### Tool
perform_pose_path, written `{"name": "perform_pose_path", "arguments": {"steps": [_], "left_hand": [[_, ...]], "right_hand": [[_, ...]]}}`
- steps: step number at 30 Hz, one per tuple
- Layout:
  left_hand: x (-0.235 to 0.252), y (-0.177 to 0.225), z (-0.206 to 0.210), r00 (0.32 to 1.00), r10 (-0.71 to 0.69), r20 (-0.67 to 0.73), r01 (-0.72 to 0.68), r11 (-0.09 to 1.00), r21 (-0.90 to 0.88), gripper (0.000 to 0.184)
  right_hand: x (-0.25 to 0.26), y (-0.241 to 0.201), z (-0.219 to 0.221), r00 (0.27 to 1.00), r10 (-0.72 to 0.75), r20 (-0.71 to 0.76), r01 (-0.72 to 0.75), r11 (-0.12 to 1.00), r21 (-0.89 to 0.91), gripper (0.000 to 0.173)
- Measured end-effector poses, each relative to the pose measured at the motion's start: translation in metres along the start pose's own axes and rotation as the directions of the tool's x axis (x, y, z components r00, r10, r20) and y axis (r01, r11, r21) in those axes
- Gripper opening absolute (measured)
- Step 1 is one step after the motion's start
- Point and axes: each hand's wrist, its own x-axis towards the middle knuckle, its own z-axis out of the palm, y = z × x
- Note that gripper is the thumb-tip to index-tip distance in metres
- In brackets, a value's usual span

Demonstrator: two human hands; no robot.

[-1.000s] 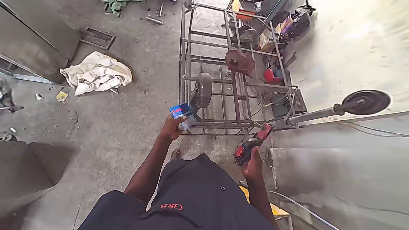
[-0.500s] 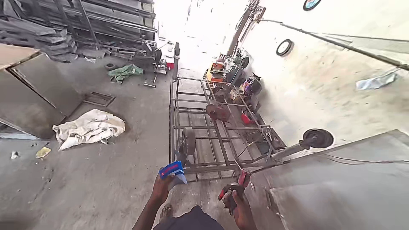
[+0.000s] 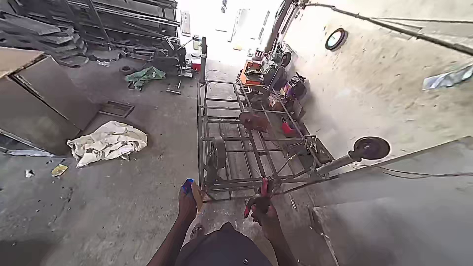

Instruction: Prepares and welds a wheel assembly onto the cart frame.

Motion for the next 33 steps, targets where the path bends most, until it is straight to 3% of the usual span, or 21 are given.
{"name": "perform_pose_path", "arguments": {"steps": [3, 7, 12, 15, 20, 27, 29, 31, 33], "left_hand": [[0.010, 0.005, -0.009, 0.991, -0.077, -0.105, 0.075, 0.997, -0.023, 0.013], [-0.009, 0.008, -0.009, 0.998, -0.059, -0.006, 0.059, 0.992, 0.114, 0.021], [-0.030, 0.001, -0.013, 0.991, -0.102, 0.083, 0.097, 0.993, 0.068, 0.029], [-0.034, 0.001, -0.018, 0.992, -0.086, 0.089, 0.078, 0.993, 0.091, 0.032], [-0.030, 0.011, -0.027, 0.992, -0.101, 0.080, 0.088, 0.986, 0.142, 0.029], [-0.032, 0.016, -0.033, 0.990, -0.128, 0.061, 0.114, 0.976, 0.185, 0.031], [-0.033, 0.012, -0.033, 0.989, -0.136, 0.060, 0.120, 0.970, 0.212, 0.033], [-0.036, 0.008, -0.033, 0.989, -0.141, 0.040, 0.127, 0.961, 0.244, 0.035], [-0.036, 0.004, -0.026, 0.991, -0.137, -0.014, 0.135, 0.951, 0.280, 0.034]], "right_hand": [[0.002, 0.000, 0.001, 1.000, -0.001, -0.013, 0.001, 1.000, 0.013, 0.057], [0.003, 0.017, -0.007, 1.000, -0.030, -0.008, 0.031, 0.997, 0.066, 0.054], [0.004, 0.058, -0.017, 0.998, 0.037, -0.049, -0.035, 0.998, 0.044, 0.050], [-0.003, 0.076, -0.018, 0.995, 0.079, -0.054, -0.080, 0.996, -0.024, 0.059], [0.008, 0.073, -0.018, 0.993, 0.026, -0.119, -0.036, 0.996, -0.087, 0.054], [0.051, 0.061, -0.052, 0.963, 0.165, -0.212, -0.156, 0.986, 0.059, 0.082], [0.065, 0.064, -0.071, 0.966, 0.143, -0.215, -0.147, 0.989, -0.005, 0.079], [0.082, 0.067, -0.091, 0.961, 0.109, -0.253, -0.165, 0.963, -0.212, 0.080], [0.112, 0.075, -0.109, 0.946, 0.054, -0.321, -0.202, 0.870, -0.449, 0.082]]}}
